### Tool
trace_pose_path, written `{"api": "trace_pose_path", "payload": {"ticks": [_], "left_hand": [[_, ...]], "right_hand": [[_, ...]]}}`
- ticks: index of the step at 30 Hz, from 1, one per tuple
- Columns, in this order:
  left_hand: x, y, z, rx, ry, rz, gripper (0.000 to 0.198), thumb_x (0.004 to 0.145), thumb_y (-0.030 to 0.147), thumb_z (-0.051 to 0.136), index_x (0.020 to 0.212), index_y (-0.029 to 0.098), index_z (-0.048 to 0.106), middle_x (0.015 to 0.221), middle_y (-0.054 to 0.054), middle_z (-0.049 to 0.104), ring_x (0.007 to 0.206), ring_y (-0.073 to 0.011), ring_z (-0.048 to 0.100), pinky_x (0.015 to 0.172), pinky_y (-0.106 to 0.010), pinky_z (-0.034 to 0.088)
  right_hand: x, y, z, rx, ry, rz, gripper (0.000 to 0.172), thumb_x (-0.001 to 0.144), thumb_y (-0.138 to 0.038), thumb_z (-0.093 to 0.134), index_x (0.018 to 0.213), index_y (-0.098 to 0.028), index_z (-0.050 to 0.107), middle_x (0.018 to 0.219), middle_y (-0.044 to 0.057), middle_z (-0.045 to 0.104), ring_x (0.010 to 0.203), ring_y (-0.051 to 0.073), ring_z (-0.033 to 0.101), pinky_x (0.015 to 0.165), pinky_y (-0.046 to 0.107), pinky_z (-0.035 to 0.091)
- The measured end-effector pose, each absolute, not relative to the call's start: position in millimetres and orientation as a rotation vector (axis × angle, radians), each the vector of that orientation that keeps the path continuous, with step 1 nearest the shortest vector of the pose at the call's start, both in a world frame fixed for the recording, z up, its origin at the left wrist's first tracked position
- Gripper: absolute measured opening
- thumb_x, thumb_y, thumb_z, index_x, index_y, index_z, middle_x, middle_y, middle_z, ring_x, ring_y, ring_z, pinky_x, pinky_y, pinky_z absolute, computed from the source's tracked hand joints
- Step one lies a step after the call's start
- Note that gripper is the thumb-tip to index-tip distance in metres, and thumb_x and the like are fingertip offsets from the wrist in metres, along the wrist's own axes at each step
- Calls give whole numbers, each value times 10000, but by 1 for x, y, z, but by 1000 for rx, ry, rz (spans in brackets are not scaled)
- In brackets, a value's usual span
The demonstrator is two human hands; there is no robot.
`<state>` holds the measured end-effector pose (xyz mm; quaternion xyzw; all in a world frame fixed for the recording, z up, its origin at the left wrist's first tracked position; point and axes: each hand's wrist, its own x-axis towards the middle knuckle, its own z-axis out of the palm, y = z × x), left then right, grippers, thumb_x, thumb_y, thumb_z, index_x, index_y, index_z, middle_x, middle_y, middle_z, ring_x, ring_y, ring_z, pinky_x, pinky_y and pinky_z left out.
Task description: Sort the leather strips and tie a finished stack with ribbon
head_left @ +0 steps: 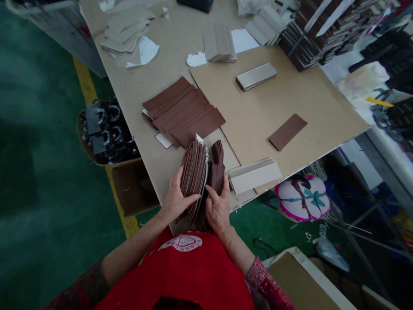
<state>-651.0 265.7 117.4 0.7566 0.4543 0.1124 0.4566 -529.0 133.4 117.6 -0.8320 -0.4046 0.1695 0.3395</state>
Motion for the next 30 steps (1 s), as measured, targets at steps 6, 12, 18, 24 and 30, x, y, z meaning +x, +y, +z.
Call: {"api": "trace_pose_path", "payload": {"ticks": [6,12,18,24,30], "left_hand": [[-653,267,114,1819,1112,282,1029,738,368,780,1552,237,164,1556,-151,287,1462,-308,287,1220,-536,252],[-653,267,112,1834,1102,290,1011,754,374,766,1552,219,166,1552,-156,293,1462,-286,287,1225,-511,250],[-653,266,114,1797,1116,280,1001,752,384,764,1549,217,181,1551,-154,296,1461,-291,290,1229,-509,242],[-652,267,114,1809,1123,288,1032,726,383,789,1549,209,191,1552,-150,303,1458,-276,289,1234,-493,241],[-653,267,116,1785,1126,259,995,759,385,760,1552,212,184,1553,-143,301,1458,-263,287,1238,-484,234]], "right_hand": [[-530,138,121,-2177,-1046,442,355,927,-156,456,1197,-176,685,1663,73,-60,1540,308,133,1236,487,307],[-530,140,124,-2191,-1036,435,318,947,-300,525,1197,-185,684,1661,98,-15,1539,311,141,1238,498,297],[-530,142,123,-2219,-1041,405,320,929,-368,574,1162,-185,694,1658,121,8,1535,317,157,1225,484,322],[-531,143,125,-2225,-1055,359,355,911,-295,577,1233,-169,658,1651,151,33,1530,342,163,1211,515,338],[-532,139,121,-2221,-1079,360,513,904,-163,499,1416,-179,523,1659,145,-18,1530,343,162,1188,526,371]]}}
